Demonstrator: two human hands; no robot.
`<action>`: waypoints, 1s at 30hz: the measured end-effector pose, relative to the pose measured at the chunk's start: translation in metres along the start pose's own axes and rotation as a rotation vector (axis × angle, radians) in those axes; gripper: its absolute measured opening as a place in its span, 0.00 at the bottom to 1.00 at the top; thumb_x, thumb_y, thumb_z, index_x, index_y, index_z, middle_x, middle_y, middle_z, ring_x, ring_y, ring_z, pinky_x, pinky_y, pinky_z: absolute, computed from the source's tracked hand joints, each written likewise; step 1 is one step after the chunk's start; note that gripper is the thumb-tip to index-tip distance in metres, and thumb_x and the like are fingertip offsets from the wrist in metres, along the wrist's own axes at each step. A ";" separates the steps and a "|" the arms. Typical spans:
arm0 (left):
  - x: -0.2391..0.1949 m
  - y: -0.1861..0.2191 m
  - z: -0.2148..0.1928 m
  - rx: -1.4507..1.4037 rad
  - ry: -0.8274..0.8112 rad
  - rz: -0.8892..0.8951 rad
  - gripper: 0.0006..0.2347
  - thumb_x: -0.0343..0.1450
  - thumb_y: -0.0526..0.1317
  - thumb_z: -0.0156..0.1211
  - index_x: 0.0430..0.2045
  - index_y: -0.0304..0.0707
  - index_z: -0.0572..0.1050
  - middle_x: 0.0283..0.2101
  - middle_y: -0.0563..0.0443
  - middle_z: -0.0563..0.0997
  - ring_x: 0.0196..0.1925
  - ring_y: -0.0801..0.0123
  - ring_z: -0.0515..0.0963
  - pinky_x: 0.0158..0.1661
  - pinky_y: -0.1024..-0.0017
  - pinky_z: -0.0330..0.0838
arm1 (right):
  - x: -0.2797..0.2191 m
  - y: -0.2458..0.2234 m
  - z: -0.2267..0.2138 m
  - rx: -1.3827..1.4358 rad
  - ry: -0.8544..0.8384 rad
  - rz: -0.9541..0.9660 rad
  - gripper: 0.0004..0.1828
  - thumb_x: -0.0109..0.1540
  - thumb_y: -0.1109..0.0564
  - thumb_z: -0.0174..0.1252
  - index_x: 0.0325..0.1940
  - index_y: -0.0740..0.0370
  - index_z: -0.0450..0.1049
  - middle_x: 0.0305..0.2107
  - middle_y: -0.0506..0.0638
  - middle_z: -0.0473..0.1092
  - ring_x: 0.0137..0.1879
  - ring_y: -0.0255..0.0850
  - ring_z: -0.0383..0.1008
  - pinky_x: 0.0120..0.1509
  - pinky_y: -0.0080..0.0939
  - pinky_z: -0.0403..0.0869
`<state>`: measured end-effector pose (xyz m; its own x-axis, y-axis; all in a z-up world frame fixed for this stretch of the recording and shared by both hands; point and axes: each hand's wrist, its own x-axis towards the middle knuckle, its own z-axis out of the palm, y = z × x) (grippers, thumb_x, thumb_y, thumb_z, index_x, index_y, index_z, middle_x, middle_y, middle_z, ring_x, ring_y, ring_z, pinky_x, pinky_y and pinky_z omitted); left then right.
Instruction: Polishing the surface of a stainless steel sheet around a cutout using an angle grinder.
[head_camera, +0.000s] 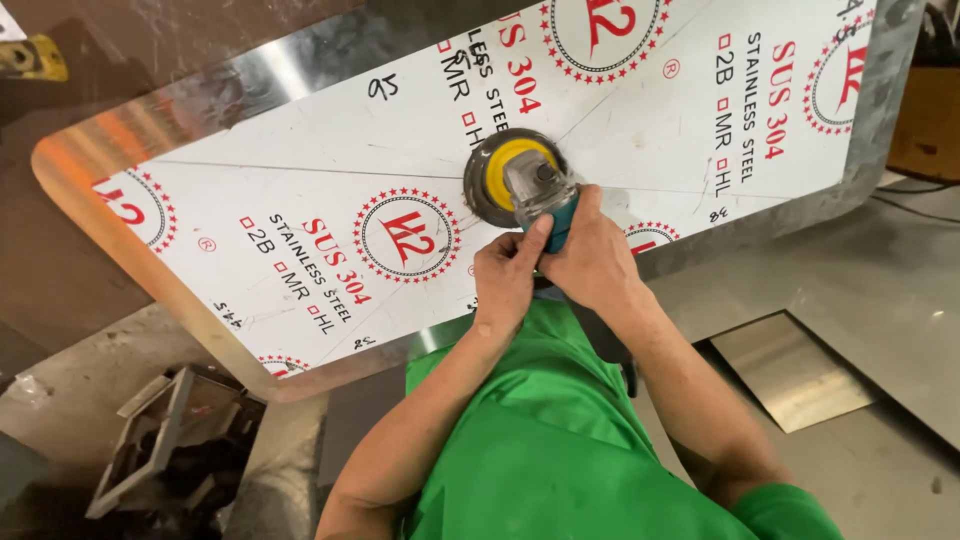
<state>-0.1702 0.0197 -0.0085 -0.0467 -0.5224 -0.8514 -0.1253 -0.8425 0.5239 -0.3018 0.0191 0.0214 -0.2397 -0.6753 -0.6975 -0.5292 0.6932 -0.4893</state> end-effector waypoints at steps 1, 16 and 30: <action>-0.001 -0.001 0.003 0.009 -0.004 0.000 0.21 0.69 0.52 0.69 0.20 0.27 0.79 0.20 0.59 0.73 0.22 0.80 0.64 0.22 0.76 0.58 | -0.002 0.004 -0.001 0.008 0.004 0.005 0.36 0.51 0.58 0.66 0.56 0.72 0.55 0.31 0.70 0.74 0.43 0.70 0.76 0.44 0.62 0.74; 0.001 0.003 0.000 0.209 0.055 0.047 0.23 0.67 0.55 0.70 0.19 0.28 0.78 0.19 0.58 0.74 0.23 0.80 0.66 0.24 0.77 0.62 | 0.000 0.008 0.007 0.085 0.039 -0.013 0.43 0.50 0.54 0.69 0.57 0.77 0.52 0.29 0.72 0.73 0.39 0.72 0.75 0.42 0.64 0.73; 0.000 0.006 0.000 0.162 0.062 0.039 0.21 0.67 0.54 0.70 0.17 0.30 0.77 0.18 0.58 0.74 0.22 0.80 0.66 0.23 0.77 0.62 | 0.000 0.003 0.008 0.076 0.037 0.059 0.39 0.52 0.52 0.70 0.53 0.75 0.53 0.30 0.72 0.74 0.42 0.71 0.76 0.43 0.63 0.74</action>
<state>-0.1706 0.0151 -0.0054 0.0058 -0.5656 -0.8246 -0.2831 -0.7918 0.5411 -0.2972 0.0232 0.0155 -0.2991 -0.6404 -0.7074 -0.4505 0.7483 -0.4869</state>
